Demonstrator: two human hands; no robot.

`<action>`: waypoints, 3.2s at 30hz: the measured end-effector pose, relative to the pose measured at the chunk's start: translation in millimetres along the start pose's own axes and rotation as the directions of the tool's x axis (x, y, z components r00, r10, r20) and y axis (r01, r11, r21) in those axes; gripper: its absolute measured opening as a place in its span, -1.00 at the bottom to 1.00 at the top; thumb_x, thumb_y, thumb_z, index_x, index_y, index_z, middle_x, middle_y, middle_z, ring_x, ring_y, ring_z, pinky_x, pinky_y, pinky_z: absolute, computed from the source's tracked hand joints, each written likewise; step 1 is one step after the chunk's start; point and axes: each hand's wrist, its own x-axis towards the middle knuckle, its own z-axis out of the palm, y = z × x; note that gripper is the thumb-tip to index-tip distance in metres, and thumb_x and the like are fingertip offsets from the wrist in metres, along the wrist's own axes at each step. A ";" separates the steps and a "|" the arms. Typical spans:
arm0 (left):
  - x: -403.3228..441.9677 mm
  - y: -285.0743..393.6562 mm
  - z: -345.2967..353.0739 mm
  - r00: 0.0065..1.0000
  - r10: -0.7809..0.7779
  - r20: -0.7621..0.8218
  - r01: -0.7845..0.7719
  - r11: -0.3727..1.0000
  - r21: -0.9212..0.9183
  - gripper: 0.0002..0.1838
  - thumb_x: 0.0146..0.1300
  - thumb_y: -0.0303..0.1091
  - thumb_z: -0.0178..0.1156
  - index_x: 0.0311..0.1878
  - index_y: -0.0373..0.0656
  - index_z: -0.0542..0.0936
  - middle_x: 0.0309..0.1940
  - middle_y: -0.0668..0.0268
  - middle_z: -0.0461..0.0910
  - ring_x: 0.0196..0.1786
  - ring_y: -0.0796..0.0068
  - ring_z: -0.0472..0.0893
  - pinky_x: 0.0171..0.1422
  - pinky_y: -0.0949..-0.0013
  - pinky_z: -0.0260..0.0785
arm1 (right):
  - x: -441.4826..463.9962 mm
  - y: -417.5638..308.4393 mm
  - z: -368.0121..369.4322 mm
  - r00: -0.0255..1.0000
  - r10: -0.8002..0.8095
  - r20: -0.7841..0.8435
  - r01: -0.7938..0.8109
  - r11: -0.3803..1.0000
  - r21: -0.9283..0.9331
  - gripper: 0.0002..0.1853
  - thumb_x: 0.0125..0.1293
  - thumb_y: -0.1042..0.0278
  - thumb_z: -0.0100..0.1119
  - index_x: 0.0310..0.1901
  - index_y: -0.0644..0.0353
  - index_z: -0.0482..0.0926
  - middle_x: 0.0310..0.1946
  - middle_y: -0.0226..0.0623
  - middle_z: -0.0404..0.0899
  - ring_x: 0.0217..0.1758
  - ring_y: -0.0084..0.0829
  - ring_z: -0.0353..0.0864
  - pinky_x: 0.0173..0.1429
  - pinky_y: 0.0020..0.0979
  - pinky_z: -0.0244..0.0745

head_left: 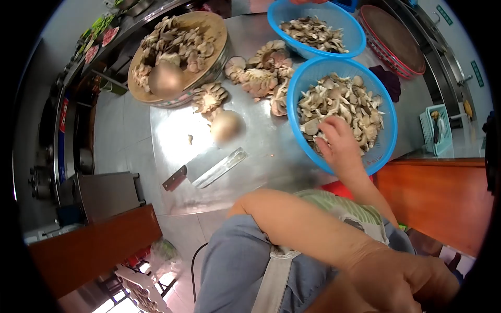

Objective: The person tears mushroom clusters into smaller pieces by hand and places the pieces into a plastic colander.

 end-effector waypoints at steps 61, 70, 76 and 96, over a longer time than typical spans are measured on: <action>-266.6 291.8 66.1 0.533 0.837 0.124 0.836 -0.499 -0.227 -0.74 0.27 -0.67 0.17 0.00 -0.23 0.61 -0.15 0.26 0.59 -0.14 0.40 0.60 -0.10 0.34 0.45 | -52.1 76.5 -46.9 0.712 0.491 0.502 -0.484 -0.175 0.858 -0.19 0.32 0.40 0.32 0.52 0.10 0.09 0.29 -0.17 0.44 0.27 -0.26 0.58 0.07 -0.12 0.76; -135.9 220.5 -92.3 0.815 0.549 -0.187 0.567 -0.822 0.054 -0.43 0.34 -0.29 0.32 0.38 -0.16 0.44 0.34 0.03 0.39 0.38 0.04 0.41 0.47 0.09 0.27 | -52.3 91.1 -45.5 0.845 0.408 0.346 -0.390 0.026 0.920 0.00 0.20 0.52 0.41 0.60 0.05 0.01 0.40 -0.20 0.34 0.43 -0.33 0.40 0.40 -0.31 0.46; -147.4 187.8 -121.0 0.228 0.529 -0.817 0.659 0.534 0.529 -0.24 0.33 -0.11 0.37 0.51 -0.04 0.27 0.35 0.21 0.42 0.35 0.22 0.50 0.27 0.23 0.52 | -47.1 80.5 -45.1 0.891 0.336 0.305 -0.400 0.262 0.878 0.07 0.14 0.39 0.52 0.60 0.07 0.02 0.46 -0.20 0.24 0.52 -0.30 0.25 0.56 -0.29 0.18; -159.2 186.7 -119.0 0.278 0.829 -0.484 0.662 0.200 0.723 -0.35 0.24 -0.38 0.34 0.37 -0.10 0.31 0.20 0.19 0.48 0.20 0.35 0.54 0.27 0.32 0.44 | -17.4 71.8 -55.4 0.984 0.114 -0.136 -0.051 0.916 0.399 -0.62 0.31 0.31 0.34 0.11 0.22 0.56 -0.04 -0.13 0.60 -0.05 -0.16 0.63 0.02 -0.33 0.56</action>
